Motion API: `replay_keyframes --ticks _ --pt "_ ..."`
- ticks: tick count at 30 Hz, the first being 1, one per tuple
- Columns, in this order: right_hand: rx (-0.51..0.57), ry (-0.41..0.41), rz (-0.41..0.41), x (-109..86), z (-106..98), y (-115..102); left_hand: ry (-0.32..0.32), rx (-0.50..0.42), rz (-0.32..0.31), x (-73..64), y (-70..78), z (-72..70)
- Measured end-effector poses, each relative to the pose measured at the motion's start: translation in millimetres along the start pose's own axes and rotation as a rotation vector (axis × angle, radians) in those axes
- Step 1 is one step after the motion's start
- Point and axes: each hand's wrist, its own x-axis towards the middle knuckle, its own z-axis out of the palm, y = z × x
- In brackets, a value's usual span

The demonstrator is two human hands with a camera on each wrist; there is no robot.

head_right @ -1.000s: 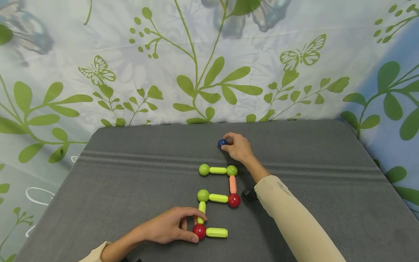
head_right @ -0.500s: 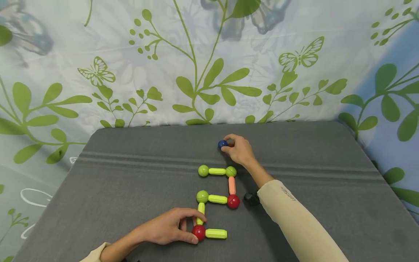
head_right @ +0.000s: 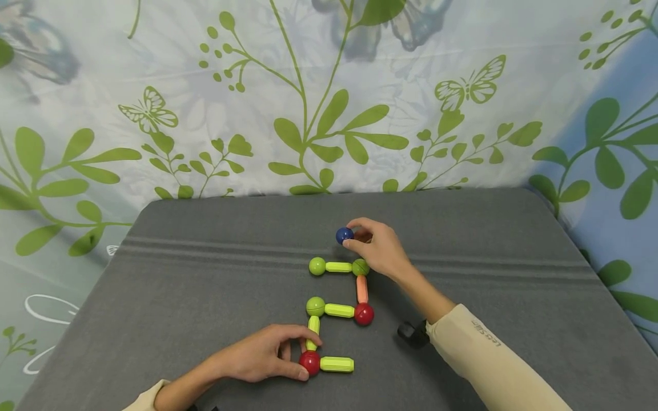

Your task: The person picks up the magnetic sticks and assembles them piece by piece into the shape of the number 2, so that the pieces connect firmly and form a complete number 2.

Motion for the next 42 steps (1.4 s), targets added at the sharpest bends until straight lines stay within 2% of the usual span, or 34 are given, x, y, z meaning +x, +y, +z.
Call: replay_keyframes --ticks 12,26,31,35,42 --pt "0.030 -0.015 -0.062 -48.4 -20 0 0.004 0.016 -0.015 1.3 1.3 0.9" --pt "0.065 -0.106 -0.022 -117.3 -8 -8 0.010 0.018 -0.009 0.8 1.3 1.3" --pt "0.037 -0.162 -0.009 -134.1 -5 -6 0.013 0.024 -0.016 0.5 0.8 1.5" --pt "0.032 -0.244 0.027 -142.3 -5 -3 0.019 0.027 -0.014 -0.3 -0.2 1.2" --pt "0.011 -0.383 0.010 -151.3 -2 4 0.027 0.039 -0.001 -0.2 -0.7 2.1"
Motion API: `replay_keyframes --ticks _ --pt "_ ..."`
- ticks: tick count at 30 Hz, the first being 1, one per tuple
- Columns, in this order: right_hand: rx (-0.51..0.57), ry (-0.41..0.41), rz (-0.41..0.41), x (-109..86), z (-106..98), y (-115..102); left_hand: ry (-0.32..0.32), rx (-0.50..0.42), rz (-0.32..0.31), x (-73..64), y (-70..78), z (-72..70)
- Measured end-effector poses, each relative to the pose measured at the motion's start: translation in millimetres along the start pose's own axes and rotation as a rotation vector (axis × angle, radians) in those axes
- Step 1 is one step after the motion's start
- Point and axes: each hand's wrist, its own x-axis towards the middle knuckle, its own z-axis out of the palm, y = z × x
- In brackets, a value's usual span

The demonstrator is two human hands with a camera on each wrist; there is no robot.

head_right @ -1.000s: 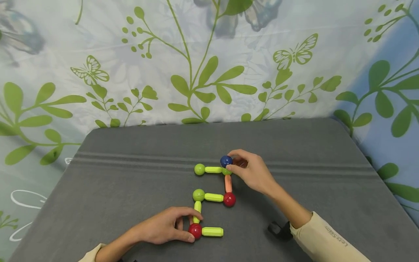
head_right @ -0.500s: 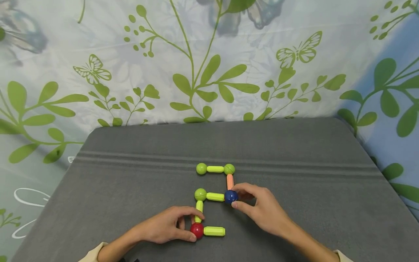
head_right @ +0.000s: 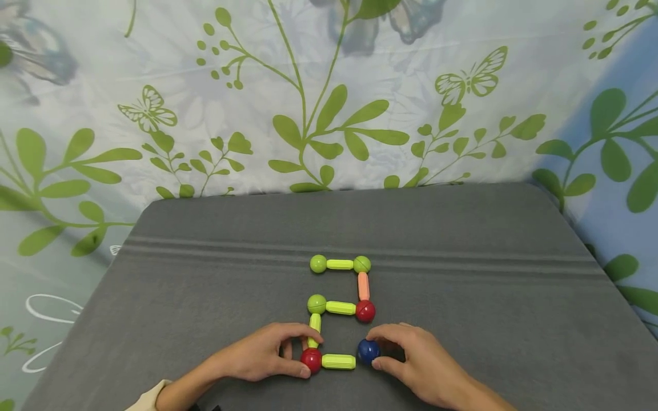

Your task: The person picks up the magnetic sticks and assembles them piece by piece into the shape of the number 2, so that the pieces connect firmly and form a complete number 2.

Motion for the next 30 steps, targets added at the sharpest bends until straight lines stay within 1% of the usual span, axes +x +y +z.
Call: replay_keyframes --ticks 3,11,14,17,26,30 --pt "-0.003 -0.031 -0.003 -1.5 2.3 1.4 -0.001 0.000 0.006 0.6 0.4 0.4" --pt "-0.014 -0.038 -0.086 -2.0 7.4 2.3 -0.004 -0.002 0.008 0.6 0.6 0.2" --pt "-0.004 -0.044 -0.079 -1.8 8.1 2.1 -0.007 -0.006 0.003 0.4 0.7 0.1" --pt "-0.017 -0.041 -0.076 -1.6 8.3 1.8 -0.007 -0.008 0.001 0.2 1.0 -0.1" --pt "-0.017 -0.064 -0.038 -0.8 7.4 1.3 -0.006 -0.005 0.010 0.0 0.3 -0.3" --pt "-0.022 -0.068 -0.042 -1.1 7.5 1.1 -0.005 -0.007 0.013 0.0 0.4 -0.2"
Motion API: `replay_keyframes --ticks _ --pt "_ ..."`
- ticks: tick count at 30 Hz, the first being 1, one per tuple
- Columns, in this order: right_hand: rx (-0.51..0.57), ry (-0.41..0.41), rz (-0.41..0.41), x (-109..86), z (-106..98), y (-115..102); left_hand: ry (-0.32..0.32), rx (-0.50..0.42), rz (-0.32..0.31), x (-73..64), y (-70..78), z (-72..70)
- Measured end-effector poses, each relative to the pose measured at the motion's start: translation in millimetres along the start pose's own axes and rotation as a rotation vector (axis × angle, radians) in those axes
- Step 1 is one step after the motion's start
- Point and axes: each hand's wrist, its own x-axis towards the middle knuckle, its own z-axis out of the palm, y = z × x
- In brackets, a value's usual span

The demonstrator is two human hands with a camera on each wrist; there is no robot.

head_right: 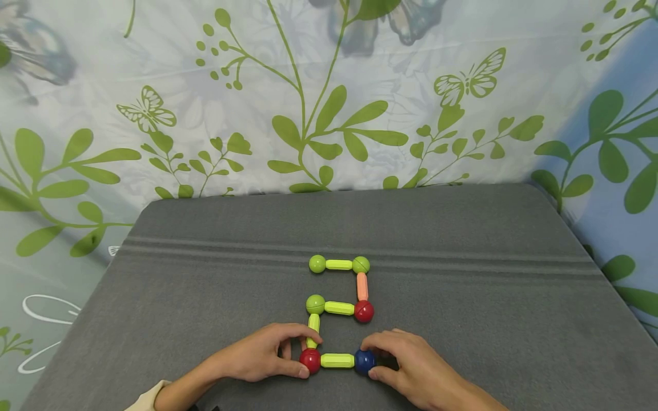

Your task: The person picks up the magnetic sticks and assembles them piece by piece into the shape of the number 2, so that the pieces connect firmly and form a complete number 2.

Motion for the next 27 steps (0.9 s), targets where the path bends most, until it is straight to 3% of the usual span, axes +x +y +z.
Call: replay_keyframes --ticks 19,27 --pt "0.010 -0.060 0.004 1.2 -2.1 1.5 0.007 -0.008 0.005 -1.2 -1.4 0.7" --pt "-0.025 -0.022 -0.052 2.4 -2.5 -0.1 0.018 0.001 0.007 -1.1 -1.5 1.5"
